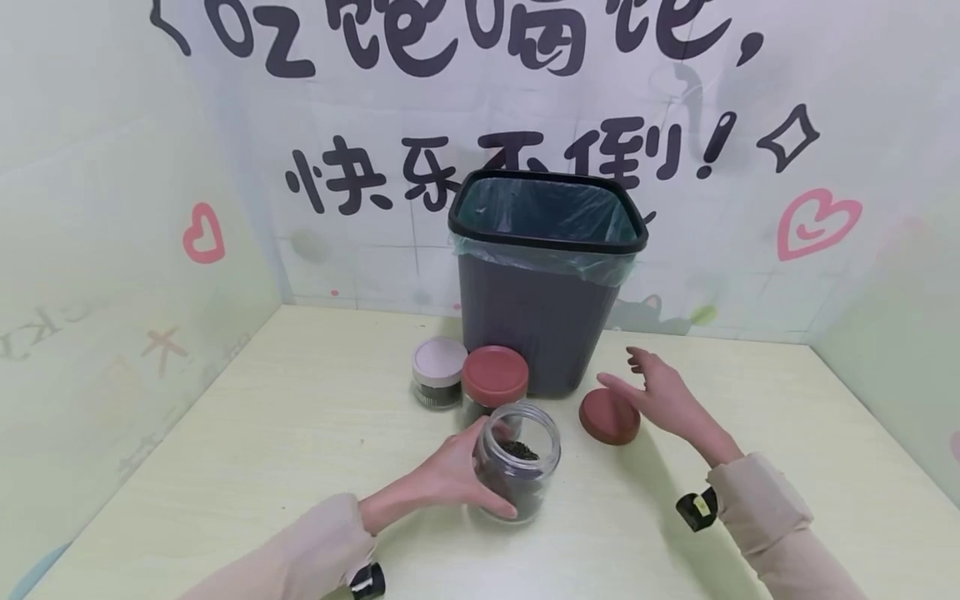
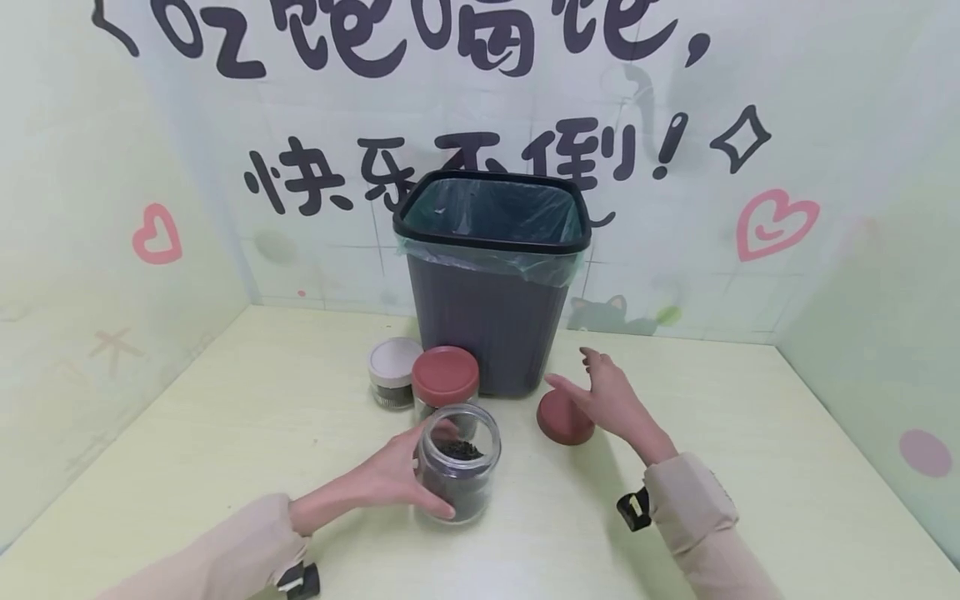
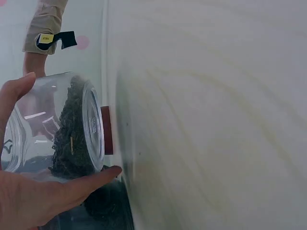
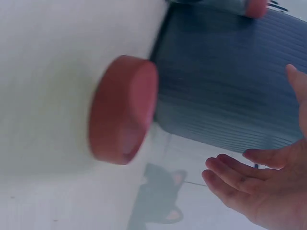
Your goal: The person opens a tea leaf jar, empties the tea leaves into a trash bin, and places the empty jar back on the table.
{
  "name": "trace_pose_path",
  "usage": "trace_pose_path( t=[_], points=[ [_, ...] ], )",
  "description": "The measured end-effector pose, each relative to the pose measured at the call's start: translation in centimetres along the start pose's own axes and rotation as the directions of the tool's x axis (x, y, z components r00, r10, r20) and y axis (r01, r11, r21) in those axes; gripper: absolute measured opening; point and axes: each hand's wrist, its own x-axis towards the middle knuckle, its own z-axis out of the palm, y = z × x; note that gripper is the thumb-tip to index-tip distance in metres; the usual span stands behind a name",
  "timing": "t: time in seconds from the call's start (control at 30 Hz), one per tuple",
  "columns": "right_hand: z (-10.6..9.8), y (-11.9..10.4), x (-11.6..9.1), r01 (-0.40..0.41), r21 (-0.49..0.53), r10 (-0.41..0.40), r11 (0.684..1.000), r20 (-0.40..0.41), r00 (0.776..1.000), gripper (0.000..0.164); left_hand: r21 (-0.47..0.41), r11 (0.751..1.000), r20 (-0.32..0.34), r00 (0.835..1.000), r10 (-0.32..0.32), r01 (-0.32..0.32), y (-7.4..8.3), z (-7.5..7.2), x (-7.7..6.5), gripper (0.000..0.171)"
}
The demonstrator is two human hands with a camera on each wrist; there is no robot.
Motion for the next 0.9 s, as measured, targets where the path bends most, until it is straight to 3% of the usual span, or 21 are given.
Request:
trace_pose_path(
  t=[0.2,0.4,0.57,0.7,0.9],
  points=[
    [-2.2,-1.5,0.1,-0.011,0.066,0.012,0.998,-0.007,1.0,0.074,-0.098,0.991,-0.013,0.996,0.085,-0.086,0.8,-2.1,-1.4,0.089],
    [-4.2,-2.5,0.3,0.0,0.058,0.0,0.998,0.004,1.0,0.071,-0.094,0.988,-0.086,0.99,0.115,-0.123,2.4,-4.9,-2.1,0.089],
    [-6.0,-3.5,1.4,-0.026,0.086,0.026,0.996,-0.003,1.0,0.073,-0.055,0.995,-0.181,0.98,0.077,-0.088,3.7,-7.6,-1.8,0.089],
    [-7.5,-4.5,2.4,-0.054,0.126,0.056,0.991,-0.014,0.998,0.076,-0.038,0.999,-0.258,0.966,0.005,-0.015,4.6,-9.9,-1.2,0.092],
    [-9.6,-6.0,4.0,-0.094,0.075,0.094,0.993,-0.005,0.996,0.084,-0.008,0.997,-0.369,0.927,-0.075,0.077,6.0,-13.5,-0.2,0.102]
  ],
)
